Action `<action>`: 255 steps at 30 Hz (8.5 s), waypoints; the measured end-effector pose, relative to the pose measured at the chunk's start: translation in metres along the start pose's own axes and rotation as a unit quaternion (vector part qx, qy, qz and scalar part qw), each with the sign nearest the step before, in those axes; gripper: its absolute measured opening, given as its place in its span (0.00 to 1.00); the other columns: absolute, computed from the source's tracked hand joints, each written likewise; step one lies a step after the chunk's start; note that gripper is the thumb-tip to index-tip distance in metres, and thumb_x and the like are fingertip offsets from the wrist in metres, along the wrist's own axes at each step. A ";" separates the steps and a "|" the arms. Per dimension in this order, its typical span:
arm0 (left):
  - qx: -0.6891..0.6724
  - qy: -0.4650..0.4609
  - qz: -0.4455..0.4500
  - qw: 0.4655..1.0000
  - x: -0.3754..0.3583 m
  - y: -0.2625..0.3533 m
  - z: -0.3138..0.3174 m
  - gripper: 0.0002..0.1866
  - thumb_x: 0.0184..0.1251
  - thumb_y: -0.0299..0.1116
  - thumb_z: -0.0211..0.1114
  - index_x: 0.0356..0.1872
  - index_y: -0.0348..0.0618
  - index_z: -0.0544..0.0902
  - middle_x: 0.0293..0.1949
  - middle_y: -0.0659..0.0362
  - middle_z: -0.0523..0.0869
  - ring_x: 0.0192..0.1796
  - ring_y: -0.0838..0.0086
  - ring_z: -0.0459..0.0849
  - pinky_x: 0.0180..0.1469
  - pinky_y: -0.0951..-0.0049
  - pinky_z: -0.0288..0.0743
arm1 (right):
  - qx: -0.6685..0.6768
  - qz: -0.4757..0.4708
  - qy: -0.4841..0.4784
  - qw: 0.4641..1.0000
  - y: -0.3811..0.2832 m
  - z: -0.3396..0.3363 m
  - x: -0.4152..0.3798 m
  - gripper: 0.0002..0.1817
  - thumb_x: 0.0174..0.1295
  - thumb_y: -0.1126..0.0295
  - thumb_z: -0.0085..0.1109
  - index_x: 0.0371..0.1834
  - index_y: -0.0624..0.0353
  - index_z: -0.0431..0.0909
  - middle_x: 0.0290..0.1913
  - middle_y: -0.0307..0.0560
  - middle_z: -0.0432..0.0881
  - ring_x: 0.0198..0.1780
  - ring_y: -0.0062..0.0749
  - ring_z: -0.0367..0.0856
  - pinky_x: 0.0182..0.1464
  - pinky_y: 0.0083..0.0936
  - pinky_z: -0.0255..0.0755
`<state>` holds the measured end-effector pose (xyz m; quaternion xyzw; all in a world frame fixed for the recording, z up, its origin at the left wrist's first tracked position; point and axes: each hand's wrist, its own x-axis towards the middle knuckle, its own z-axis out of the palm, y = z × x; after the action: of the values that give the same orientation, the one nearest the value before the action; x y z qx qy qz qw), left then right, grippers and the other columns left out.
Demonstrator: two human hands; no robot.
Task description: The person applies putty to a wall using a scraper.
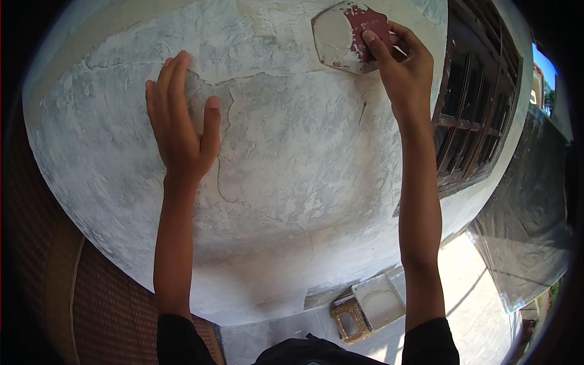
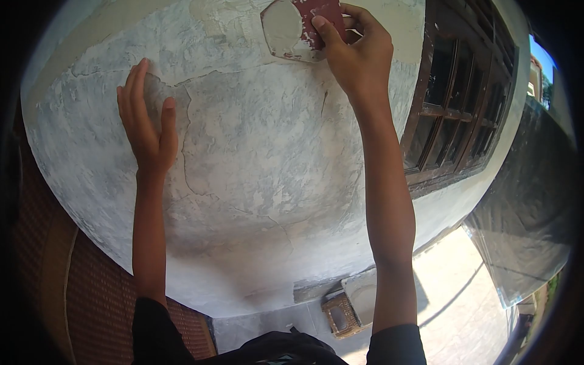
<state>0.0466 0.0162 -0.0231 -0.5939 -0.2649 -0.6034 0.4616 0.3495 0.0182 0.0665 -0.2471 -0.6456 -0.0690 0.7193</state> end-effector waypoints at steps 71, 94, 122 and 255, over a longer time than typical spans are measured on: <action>0.002 -0.006 -0.001 1.000 -0.001 0.002 0.001 0.30 0.76 0.44 0.53 0.74 0.42 0.65 0.72 0.52 0.71 0.76 0.56 0.65 0.78 0.40 0.43 | 0.128 0.024 0.035 0.991 -0.009 -0.003 0.011 0.26 0.60 0.66 0.75 0.56 0.69 0.80 0.41 0.42 0.85 0.43 0.22 0.83 0.50 0.17 0.72; -0.005 -0.018 -0.006 1.000 -0.001 0.001 -0.003 0.29 0.77 0.44 0.52 0.74 0.42 0.64 0.72 0.50 0.70 0.76 0.54 0.64 0.78 0.39 0.42 | 0.054 0.047 0.051 0.996 0.004 -0.002 -0.004 0.25 0.60 0.67 0.74 0.55 0.72 0.78 0.39 0.48 0.86 0.34 0.26 0.84 0.38 0.22 0.78; -0.090 -0.011 -0.005 0.996 0.001 0.049 0.026 0.29 0.77 0.41 0.52 0.74 0.42 0.63 0.72 0.50 0.69 0.76 0.53 0.64 0.78 0.38 0.44 | 0.112 0.066 0.017 0.991 -0.017 0.004 0.029 0.18 0.67 0.70 0.67 0.55 0.71 0.77 0.38 0.46 0.85 0.35 0.23 0.83 0.39 0.19 0.78; -0.538 -0.629 -0.248 0.503 -0.682 0.574 0.101 0.17 0.72 0.26 0.59 0.59 0.37 0.80 0.56 0.49 0.84 0.60 0.58 0.82 0.65 0.63 0.71 | -0.345 0.591 -0.156 0.712 0.256 -0.394 -0.825 0.09 0.65 0.77 0.57 0.48 0.63 0.76 0.40 0.60 0.86 0.42 0.59 0.84 0.44 0.45 0.76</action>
<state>0.5051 0.0200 -0.7948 -0.8609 -0.2461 -0.1871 -0.4040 0.6802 -0.1159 -0.8135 -0.8164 -0.4025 0.1916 0.3671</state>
